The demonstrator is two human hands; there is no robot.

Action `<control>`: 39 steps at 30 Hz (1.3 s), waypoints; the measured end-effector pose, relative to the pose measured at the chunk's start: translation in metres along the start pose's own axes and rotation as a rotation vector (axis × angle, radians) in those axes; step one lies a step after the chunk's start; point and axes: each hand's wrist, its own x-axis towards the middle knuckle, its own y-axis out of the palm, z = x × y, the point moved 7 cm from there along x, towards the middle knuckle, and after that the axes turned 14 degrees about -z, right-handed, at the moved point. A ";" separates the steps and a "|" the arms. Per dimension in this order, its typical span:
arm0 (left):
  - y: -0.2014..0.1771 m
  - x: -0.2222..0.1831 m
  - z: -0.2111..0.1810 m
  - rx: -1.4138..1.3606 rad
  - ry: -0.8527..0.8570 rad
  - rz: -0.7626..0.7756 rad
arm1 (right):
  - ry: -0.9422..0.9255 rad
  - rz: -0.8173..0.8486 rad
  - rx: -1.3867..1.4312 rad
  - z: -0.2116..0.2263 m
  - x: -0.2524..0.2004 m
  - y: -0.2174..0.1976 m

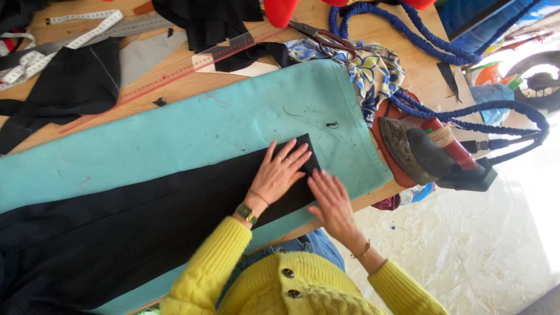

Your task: Pressing black fabric garment components using a steam iron on an ironing board in a factory setting.

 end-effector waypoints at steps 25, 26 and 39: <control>0.028 0.023 -0.020 0.064 -0.147 -0.046 | 0.048 0.008 0.120 -0.047 -0.069 -0.020; 0.029 0.022 -0.019 0.063 -0.148 -0.047 | 0.047 0.010 0.119 -0.044 -0.062 -0.019; 0.035 0.019 -0.013 0.132 -0.167 -0.075 | 0.797 -0.015 0.012 -0.086 -0.042 -0.004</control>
